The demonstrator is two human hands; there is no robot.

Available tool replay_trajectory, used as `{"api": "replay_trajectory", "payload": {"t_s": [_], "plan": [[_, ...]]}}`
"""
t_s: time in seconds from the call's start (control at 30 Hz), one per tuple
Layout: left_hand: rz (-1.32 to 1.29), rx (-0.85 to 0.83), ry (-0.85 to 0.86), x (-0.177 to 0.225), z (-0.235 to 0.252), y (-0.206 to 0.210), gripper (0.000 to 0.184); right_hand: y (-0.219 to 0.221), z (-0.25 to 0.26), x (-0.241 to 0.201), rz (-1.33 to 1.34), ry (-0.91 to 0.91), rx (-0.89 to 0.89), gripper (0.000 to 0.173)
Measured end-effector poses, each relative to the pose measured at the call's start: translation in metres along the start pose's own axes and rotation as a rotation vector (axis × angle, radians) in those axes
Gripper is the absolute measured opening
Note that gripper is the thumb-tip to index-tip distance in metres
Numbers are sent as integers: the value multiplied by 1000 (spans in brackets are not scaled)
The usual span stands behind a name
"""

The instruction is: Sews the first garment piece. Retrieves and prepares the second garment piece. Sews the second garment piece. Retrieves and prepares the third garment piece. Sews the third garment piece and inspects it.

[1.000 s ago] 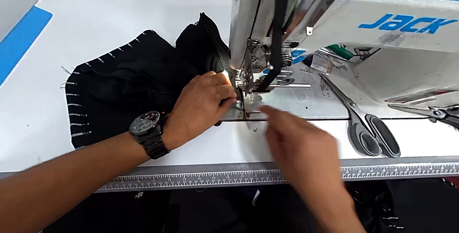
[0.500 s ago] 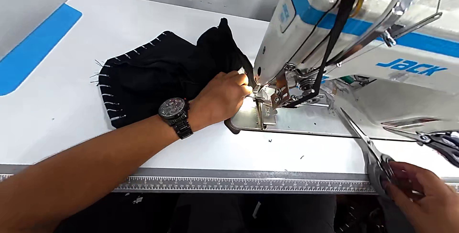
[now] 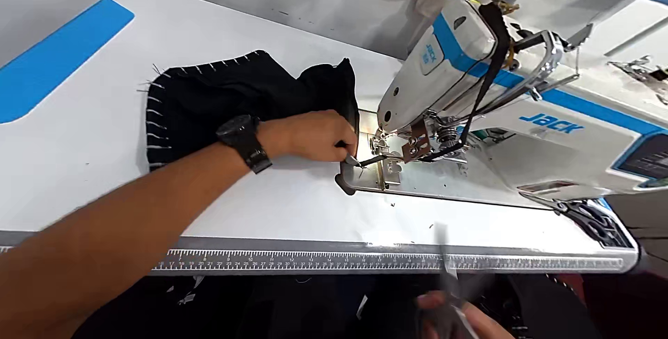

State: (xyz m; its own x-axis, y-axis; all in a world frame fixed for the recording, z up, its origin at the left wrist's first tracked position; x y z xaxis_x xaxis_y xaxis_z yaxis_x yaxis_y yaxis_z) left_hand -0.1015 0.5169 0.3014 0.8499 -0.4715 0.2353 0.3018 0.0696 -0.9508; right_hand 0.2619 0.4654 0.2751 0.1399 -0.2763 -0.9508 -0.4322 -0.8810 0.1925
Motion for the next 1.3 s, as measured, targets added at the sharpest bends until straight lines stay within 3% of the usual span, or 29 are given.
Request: {"api": "replay_trajectory", "payload": {"t_s": [0.13, 0.2, 0.4, 0.47, 0.57, 0.63, 0.7, 0.77, 0.83, 0.9, 0.97, 1.1, 1.13, 1.17, 1.23, 1.3], "plan": [[-175, -98, 11, -9, -3, -3, 18, 1, 51, -19, 81, 240, -81, 65], [-180, -107, 2, -9, -2, -2, 17, -7, 77, -31, 80, 319, -54, 63], [-199, -136, -10, -9, -2, -3, 16, -12, 109, -52, -129, 395, 28, 56], [-138, -141, -10, -8, -3, -3, 17, -22, 93, -54, -286, 322, 77, 64], [168, -190, -182, 12, -8, -12, 38, -60, 52, -58, -559, 148, 263, 69], [413, -123, -386, 38, -17, -9, 26, -96, 30, -62, -812, 34, 420, 58], [567, -55, -593, 62, -26, -6, 34, -120, 21, -64, -1049, -82, 525, 41], [697, -66, -712, 68, -35, -2, 35, -125, 21, -64, -1225, -207, 593, 27], [776, -153, -736, 64, -48, -1, 21, -106, 24, -65, -1294, -332, 685, 16], [774, -196, -696, 66, -63, -15, 10, -66, 31, -57, -1209, -442, 687, 12], [709, -128, -625, 92, -73, -52, 9, -11, 48, -34, -1050, -524, 620, 18], [515, 118, -337, 191, -63, -176, 22, 67, 94, -8, -697, -650, 535, 87], [473, 172, -274, 208, -59, -202, 24, 72, 94, -12, -536, -652, 487, 93], [397, 215, -226, 219, -56, -223, 26, 70, 84, -21, -368, -664, 423, 82], [141, 261, -114, 230, -47, -254, 29, 51, 37, -49, -125, -729, 222, 38], [-121, 333, -56, 232, -36, -268, 34, 12, -43, -81, -96, -806, 73, 25]]}}
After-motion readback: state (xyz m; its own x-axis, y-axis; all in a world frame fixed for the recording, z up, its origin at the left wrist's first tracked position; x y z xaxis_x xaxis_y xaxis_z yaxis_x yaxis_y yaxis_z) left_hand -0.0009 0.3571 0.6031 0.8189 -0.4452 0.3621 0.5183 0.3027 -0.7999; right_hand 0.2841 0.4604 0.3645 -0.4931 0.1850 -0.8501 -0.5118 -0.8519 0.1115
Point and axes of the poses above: each hand's wrist, its own z-axis towards the middle knuckle, its own y-axis out of the palm, x = y × z, the point moved 5 cm from there along z, towards the middle knuckle, and after that the axes turned 15 degrees about z, right-handed, at the moved point
